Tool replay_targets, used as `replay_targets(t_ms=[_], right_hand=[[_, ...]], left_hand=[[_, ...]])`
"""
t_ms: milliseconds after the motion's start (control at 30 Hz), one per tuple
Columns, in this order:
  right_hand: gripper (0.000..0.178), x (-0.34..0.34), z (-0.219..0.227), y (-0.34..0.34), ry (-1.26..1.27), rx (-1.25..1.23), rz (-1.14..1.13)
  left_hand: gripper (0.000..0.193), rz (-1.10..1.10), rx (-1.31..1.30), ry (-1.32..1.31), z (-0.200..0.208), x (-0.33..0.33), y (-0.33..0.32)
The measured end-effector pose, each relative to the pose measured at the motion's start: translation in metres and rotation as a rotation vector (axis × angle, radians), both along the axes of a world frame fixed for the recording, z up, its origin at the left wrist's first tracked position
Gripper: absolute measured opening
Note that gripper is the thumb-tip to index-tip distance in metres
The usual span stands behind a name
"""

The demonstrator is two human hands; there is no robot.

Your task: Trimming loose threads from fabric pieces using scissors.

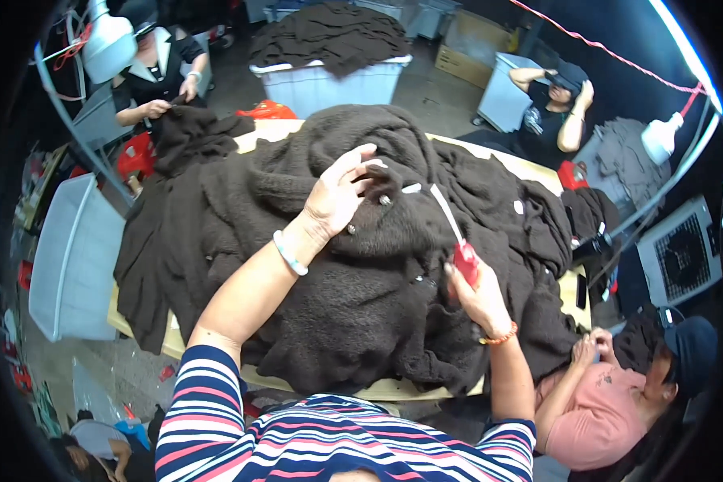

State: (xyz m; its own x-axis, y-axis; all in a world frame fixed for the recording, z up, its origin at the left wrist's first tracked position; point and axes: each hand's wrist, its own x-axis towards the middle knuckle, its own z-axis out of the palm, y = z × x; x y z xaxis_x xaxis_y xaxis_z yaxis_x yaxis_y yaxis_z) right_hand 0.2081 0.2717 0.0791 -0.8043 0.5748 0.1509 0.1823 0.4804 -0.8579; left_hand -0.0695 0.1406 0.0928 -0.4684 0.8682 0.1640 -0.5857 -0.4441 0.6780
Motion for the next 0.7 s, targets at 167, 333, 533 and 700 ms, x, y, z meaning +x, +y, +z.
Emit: replay_targets(t_ms=[167, 333, 533, 700], right_hand=[[0.021, -0.008, -0.015, 0.005, 0.106, -0.076, -0.217], [0.027, -0.006, -0.015, 0.004, 0.285, -0.429, -0.085], [0.029, -0.044, -0.004, 0.020, 0.299, -0.465, -0.130], [0.031, -0.037, 0.045, 0.038, 0.412, -0.315, -0.287]], left_hand=[[0.070, 0.530, -0.478, 0.405, -0.033, 0.041, 0.033], [0.039, 0.185, -0.295, 0.120, -0.028, 0.041, 0.020], [0.034, -0.014, -0.412, 0.298, -0.045, 0.045, -0.008], [0.035, -0.115, -0.405, 0.247, -0.030, 0.051, -0.020]])
